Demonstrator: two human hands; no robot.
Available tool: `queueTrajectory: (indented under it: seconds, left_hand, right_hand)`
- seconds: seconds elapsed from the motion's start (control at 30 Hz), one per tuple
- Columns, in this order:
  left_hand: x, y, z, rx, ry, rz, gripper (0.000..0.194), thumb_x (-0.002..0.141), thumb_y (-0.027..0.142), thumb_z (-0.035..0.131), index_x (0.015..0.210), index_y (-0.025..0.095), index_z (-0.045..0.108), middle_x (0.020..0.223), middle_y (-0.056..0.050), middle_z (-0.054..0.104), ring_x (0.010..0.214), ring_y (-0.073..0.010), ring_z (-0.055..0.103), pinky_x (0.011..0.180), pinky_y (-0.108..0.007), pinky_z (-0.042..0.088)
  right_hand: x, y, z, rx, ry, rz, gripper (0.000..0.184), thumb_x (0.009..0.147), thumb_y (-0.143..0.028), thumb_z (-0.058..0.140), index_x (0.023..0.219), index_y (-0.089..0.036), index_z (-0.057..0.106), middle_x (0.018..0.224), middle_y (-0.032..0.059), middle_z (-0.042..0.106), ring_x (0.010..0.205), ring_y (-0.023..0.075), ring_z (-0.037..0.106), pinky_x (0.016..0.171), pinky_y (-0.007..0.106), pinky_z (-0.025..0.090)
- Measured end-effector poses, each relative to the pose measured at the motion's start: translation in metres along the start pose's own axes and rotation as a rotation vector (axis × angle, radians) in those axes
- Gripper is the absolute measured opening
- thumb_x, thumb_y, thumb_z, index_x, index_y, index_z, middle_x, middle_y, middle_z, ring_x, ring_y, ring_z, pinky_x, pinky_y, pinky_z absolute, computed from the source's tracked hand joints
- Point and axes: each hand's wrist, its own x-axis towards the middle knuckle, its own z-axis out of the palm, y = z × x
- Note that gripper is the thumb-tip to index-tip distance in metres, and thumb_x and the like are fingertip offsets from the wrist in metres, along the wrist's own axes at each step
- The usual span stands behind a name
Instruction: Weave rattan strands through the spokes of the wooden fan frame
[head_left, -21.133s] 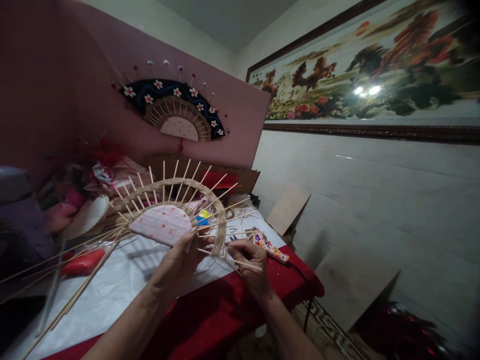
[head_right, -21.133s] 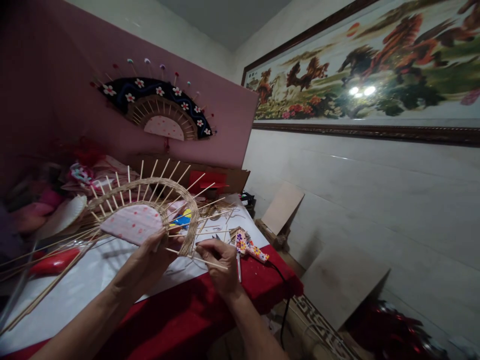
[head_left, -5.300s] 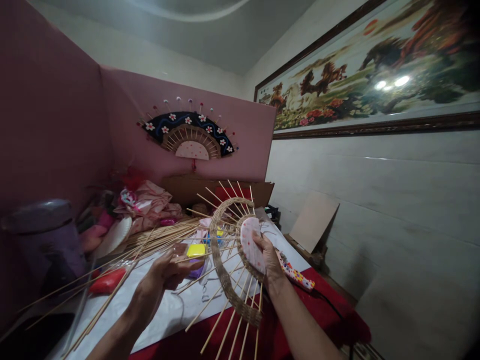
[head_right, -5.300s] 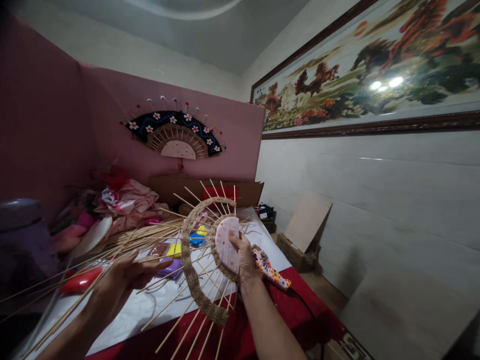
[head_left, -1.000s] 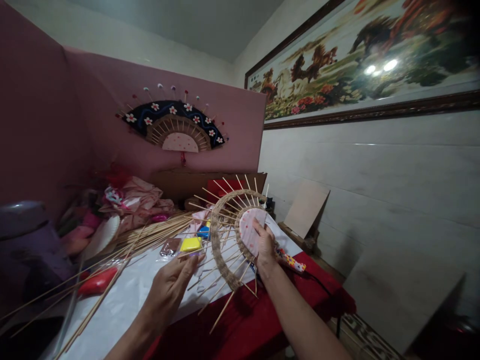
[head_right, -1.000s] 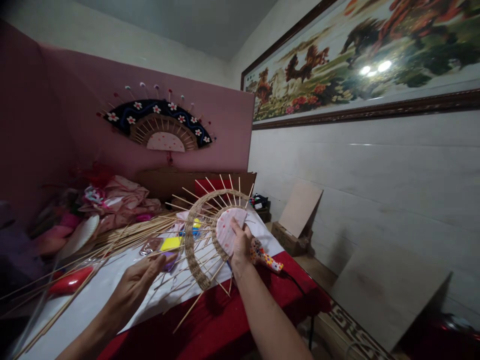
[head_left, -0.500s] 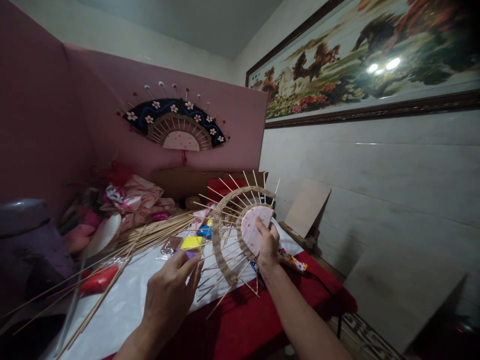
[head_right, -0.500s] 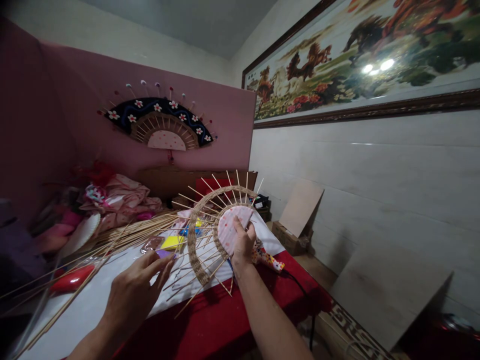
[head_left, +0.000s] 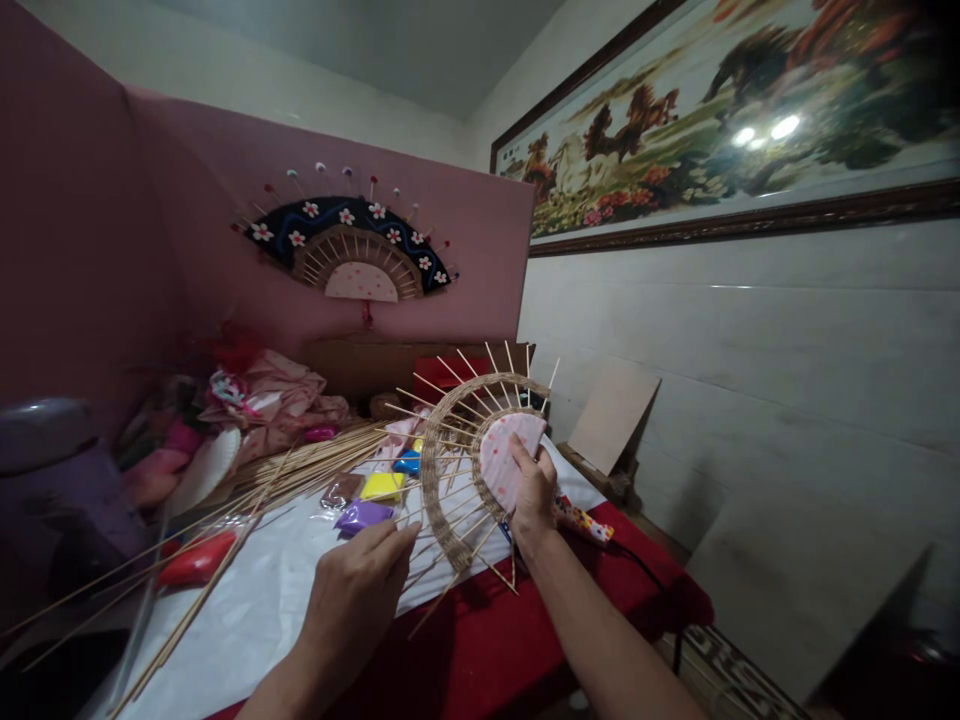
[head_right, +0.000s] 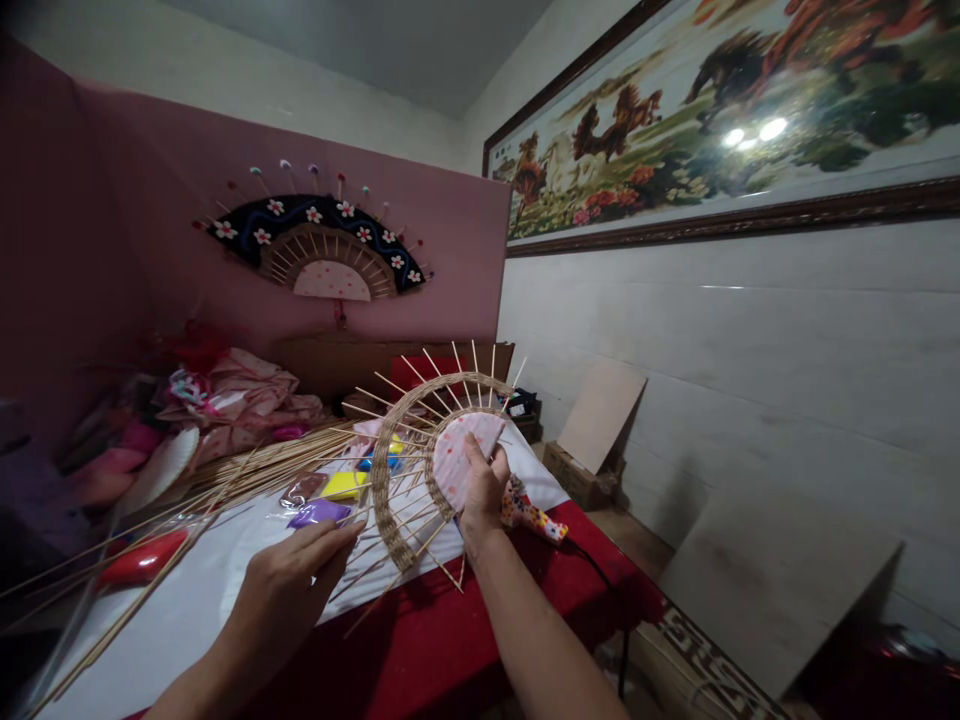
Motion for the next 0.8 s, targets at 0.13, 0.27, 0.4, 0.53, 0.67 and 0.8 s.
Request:
queueTrajectory:
  seconds: [0.13, 0.27, 0.4, 0.53, 0.67, 0.8]
  left_hand:
    - [0.0, 0.002, -0.001, 0.044, -0.014, 0.025, 0.02, 0.083, 0.018, 0.045, 0.09, 0.017, 0.064, 0.078, -0.006, 0.066, 0.064, -0.0163, 0.062, 0.056, -0.026, 0.048]
    - [0.002, 0.004, -0.004, 0.113, -0.043, 0.02, 0.021, 0.083, 0.019, 0.045, 0.093, 0.019, 0.063, 0.073, -0.004, 0.064, 0.061, -0.0157, 0.06, 0.051, -0.025, 0.045]
    - [0.004, 0.007, -0.011, 0.164, -0.049, -0.015, 0.021, 0.084, 0.028, 0.047, 0.096, 0.025, 0.063, 0.068, -0.001, 0.06, 0.057, -0.0138, 0.057, 0.049, -0.023, 0.039]
    - [0.004, 0.008, -0.016, 0.258, -0.011, -0.041, 0.022, 0.082, 0.034, 0.048, 0.097, 0.028, 0.064, 0.069, -0.001, 0.06, 0.061, -0.0142, 0.057, 0.05, -0.023, 0.035]
    - [0.005, 0.008, -0.021, 0.32, 0.02, -0.047, 0.02, 0.081, 0.036, 0.051, 0.093, 0.03, 0.066, 0.063, 0.001, 0.057, 0.057, -0.0131, 0.055, 0.048, -0.023, 0.03]
    - [0.008, 0.007, -0.027, 0.29, 0.081, -0.081, 0.021, 0.08, 0.036, 0.052, 0.091, 0.029, 0.068, 0.062, 0.001, 0.06, 0.058, -0.0134, 0.056, 0.048, -0.024, 0.029]
  right_hand:
    - [0.002, 0.001, -0.001, 0.016, 0.012, 0.017, 0.037, 0.057, -0.032, 0.072, 0.088, -0.015, 0.058, 0.071, -0.0005, 0.064, 0.059, 0.013, 0.058, 0.055, 0.025, 0.048]
    - [0.007, 0.004, -0.002, 0.046, 0.044, 0.056, 0.036, 0.057, -0.029, 0.072, 0.087, -0.015, 0.059, 0.072, -0.0004, 0.064, 0.062, 0.0136, 0.06, 0.057, 0.025, 0.05]
    - [0.014, 0.009, -0.005, 0.067, 0.121, 0.105, 0.032, 0.056, -0.028, 0.072, 0.082, -0.014, 0.06, 0.068, -0.0008, 0.064, 0.059, 0.0131, 0.059, 0.055, 0.024, 0.05]
    - [0.02, 0.015, -0.008, 0.101, 0.117, 0.099, 0.034, 0.056, -0.028, 0.072, 0.086, -0.015, 0.06, 0.069, 0.0, 0.065, 0.059, 0.0143, 0.061, 0.057, 0.026, 0.052]
    - [0.023, 0.017, -0.009, 0.13, 0.094, 0.093, 0.036, 0.057, -0.027, 0.072, 0.089, -0.015, 0.06, 0.072, 0.0008, 0.067, 0.062, 0.0153, 0.063, 0.06, 0.028, 0.053]
    - [0.026, 0.016, -0.012, 0.148, 0.09, 0.11, 0.037, 0.058, -0.026, 0.071, 0.092, -0.015, 0.06, 0.075, 0.0014, 0.068, 0.064, 0.0161, 0.064, 0.061, 0.029, 0.054]
